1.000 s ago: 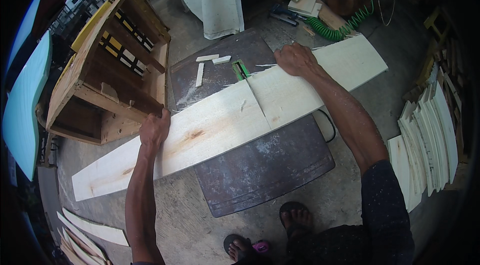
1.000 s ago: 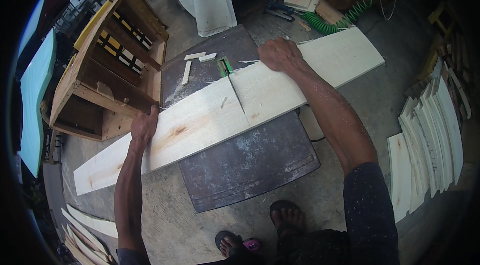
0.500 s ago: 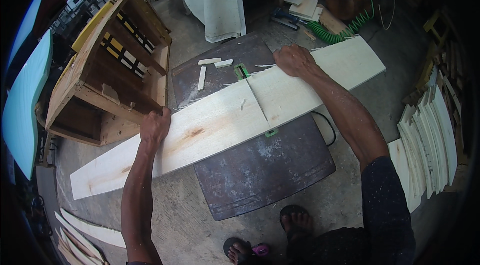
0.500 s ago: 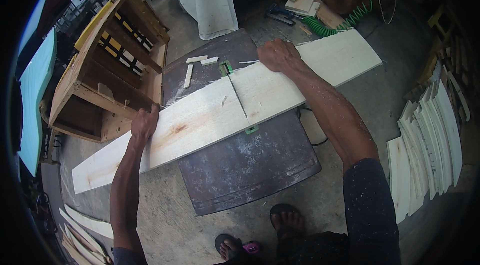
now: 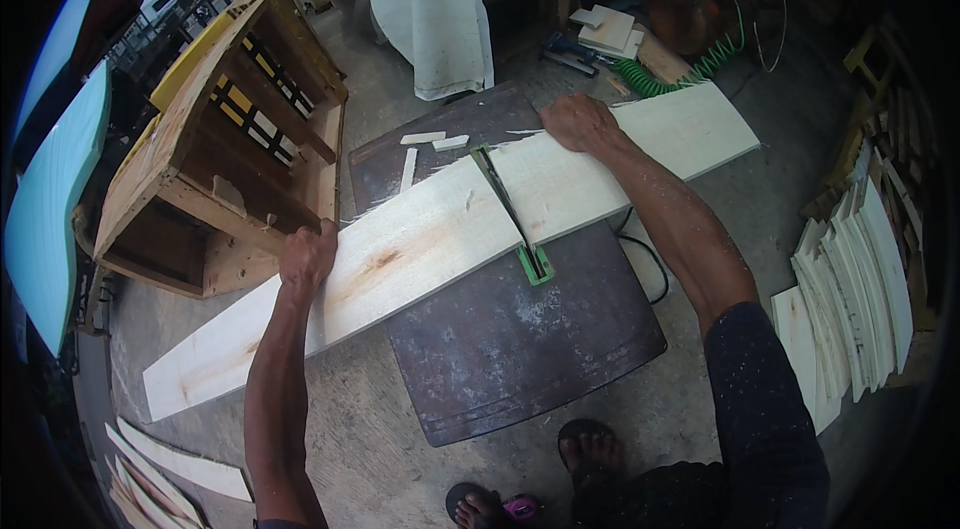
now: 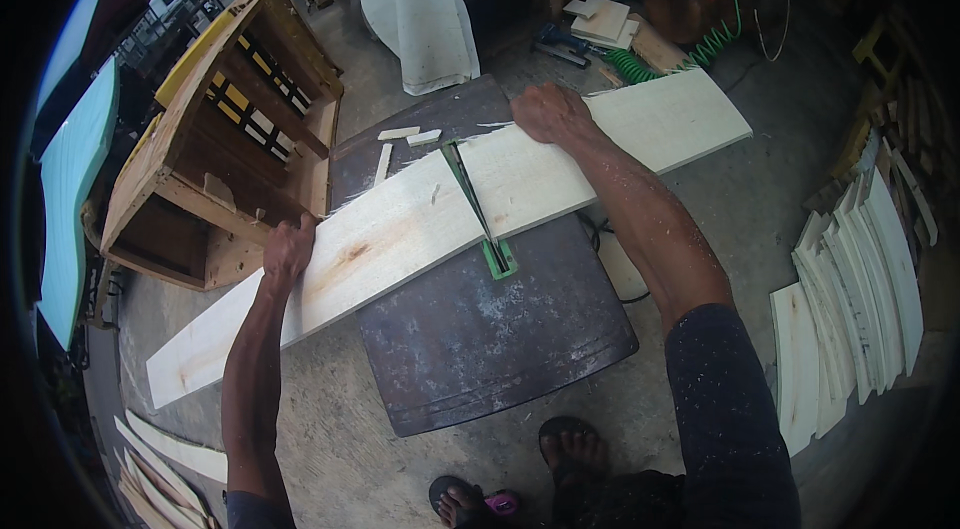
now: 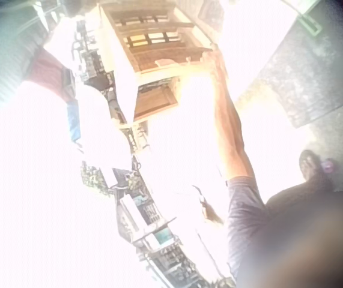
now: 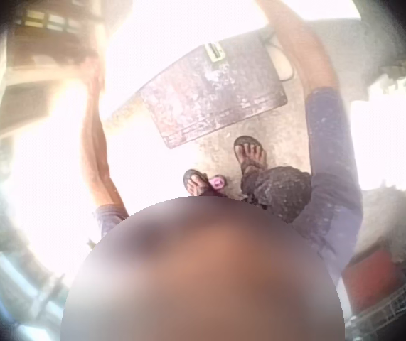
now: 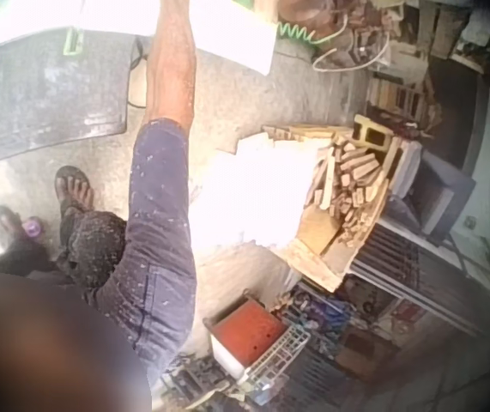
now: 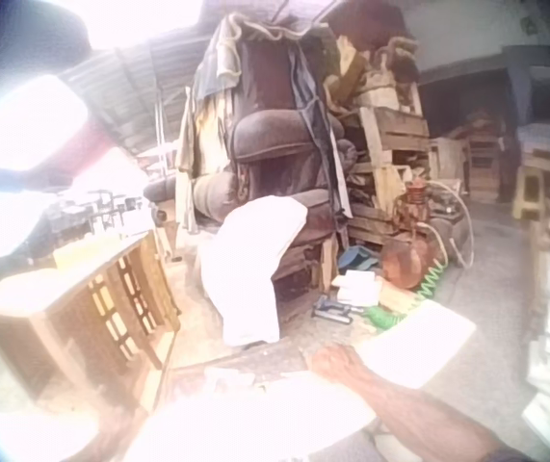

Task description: The person measures and marks wooden planks with a tape measure, pencil, and try square, then cuts them on a table saw. The person stacks the cut pieces and briefly interacts with another person in the workshop.

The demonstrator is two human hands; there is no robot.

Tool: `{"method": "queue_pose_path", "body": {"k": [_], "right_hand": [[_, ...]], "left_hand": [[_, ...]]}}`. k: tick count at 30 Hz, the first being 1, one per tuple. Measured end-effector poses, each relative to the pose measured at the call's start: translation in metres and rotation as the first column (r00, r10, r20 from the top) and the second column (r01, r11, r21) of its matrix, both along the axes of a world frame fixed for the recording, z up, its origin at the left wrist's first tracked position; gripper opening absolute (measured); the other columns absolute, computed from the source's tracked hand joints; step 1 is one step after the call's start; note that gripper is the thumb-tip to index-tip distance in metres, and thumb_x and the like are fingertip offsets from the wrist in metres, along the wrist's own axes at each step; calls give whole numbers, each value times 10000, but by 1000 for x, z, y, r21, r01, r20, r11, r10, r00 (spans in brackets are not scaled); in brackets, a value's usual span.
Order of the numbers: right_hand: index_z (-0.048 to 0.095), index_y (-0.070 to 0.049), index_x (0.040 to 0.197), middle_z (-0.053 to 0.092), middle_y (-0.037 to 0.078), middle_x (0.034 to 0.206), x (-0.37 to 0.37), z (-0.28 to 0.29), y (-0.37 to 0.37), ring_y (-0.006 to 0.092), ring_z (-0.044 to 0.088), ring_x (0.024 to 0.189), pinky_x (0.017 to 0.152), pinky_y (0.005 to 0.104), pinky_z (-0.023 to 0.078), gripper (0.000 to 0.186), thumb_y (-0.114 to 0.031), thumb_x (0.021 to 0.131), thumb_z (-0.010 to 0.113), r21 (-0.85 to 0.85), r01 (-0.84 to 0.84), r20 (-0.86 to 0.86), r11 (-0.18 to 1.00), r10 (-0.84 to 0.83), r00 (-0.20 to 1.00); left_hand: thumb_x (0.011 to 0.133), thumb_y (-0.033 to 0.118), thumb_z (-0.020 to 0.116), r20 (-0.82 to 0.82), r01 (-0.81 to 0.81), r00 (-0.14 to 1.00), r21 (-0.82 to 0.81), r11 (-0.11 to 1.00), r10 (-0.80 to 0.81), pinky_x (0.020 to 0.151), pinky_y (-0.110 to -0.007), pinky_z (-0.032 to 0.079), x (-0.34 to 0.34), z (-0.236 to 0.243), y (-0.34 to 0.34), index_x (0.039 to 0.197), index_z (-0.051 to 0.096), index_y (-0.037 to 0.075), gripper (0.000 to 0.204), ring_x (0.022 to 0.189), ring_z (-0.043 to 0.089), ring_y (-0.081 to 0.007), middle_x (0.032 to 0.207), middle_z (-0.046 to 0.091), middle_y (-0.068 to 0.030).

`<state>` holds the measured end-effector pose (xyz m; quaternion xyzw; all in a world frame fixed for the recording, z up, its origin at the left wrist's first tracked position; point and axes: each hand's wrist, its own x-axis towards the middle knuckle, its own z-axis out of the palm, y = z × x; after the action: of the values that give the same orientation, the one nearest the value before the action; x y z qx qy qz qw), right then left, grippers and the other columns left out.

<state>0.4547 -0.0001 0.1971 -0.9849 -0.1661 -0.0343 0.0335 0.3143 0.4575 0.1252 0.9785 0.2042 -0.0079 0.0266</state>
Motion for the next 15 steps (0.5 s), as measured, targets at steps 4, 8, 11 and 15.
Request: {"method": "queue_pose_path", "body": {"k": [4,8,11,15], "right_hand": [[791,-33,1022,767,190,1056,1,-32,-61,364,750,1017,861,469,622,277,-152,956,551,-95,28,61,995,-23,998],[759,27,1000,738,271,1020,-70,-26,-114,439,715,1032,946,542,560,389,-227,1001,465,184,266,-44,946,-263,964],[740,69,973,715,322,1014,-143,-30,-171,487,690,1032,998,547,524,559,-334,1055,361,296,549,-256,782,-488,834],[728,110,941,688,385,1008,-254,-36,-252,511,668,1079,1036,534,502,736,-455,1080,276,245,832,-370,498,-745,556]], "left_hand": [[1002,545,405,72,-147,985,-148,978,159,998,-539,489,-37,21,-45,1030,729,-92,715,1071,662,-522,1076,686,-371],[1049,469,445,185,-136,959,-363,922,214,746,-539,526,-129,-9,6,924,681,-173,695,793,683,-472,878,706,-333],[1070,421,436,426,-60,840,-542,838,336,586,-480,465,-174,-69,57,761,629,-152,679,572,607,-298,630,635,-204],[1073,409,434,306,-143,878,-564,813,367,570,-470,449,-183,-75,28,736,618,-146,675,553,584,-276,604,613,-186]]}}
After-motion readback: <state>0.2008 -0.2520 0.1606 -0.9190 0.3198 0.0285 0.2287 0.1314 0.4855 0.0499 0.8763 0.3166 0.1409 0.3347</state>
